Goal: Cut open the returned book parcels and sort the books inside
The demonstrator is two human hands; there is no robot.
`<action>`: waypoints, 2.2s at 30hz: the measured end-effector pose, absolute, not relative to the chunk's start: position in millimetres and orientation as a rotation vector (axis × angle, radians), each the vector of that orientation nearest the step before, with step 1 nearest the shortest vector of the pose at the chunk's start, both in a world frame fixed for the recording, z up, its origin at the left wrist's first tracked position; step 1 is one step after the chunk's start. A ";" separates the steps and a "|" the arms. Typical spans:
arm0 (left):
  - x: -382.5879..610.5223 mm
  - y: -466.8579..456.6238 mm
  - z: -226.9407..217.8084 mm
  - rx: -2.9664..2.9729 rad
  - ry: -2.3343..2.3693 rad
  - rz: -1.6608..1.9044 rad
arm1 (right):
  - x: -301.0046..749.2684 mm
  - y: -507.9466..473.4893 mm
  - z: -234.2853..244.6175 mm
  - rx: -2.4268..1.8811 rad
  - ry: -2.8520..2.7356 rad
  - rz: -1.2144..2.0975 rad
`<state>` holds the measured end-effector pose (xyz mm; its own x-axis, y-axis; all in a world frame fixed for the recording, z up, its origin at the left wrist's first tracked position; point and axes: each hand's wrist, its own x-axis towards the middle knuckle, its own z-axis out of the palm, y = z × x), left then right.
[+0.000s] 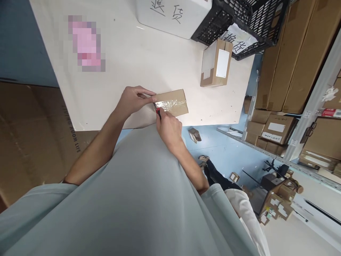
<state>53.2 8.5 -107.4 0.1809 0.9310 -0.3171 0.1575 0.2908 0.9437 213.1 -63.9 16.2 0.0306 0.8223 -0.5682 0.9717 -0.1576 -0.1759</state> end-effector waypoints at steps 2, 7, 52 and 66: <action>54.2 8.4 -109.0 1.150 1.283 0.779 | 206.0 -59.2 16.9 2.036 1.831 -0.783; 57.5 5.1 -109.5 1.135 1.286 0.797 | 201.8 -53.6 24.3 1.958 1.775 -0.762; 173.9 -23.2 -93.0 1.924 1.221 0.695 | 358.6 -68.7 -5.9 2.389 1.986 -1.063; 165.8 -24.5 -112.1 1.973 1.221 0.781 | 347.7 -50.8 -3.8 2.208 1.938 -0.922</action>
<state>165.8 -24.5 -112.1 0.3796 0.9151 0.1360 0.5072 -0.3288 0.7967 347.7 -50.8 -3.8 0.0294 0.8830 -0.4685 0.9205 -0.2066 -0.3317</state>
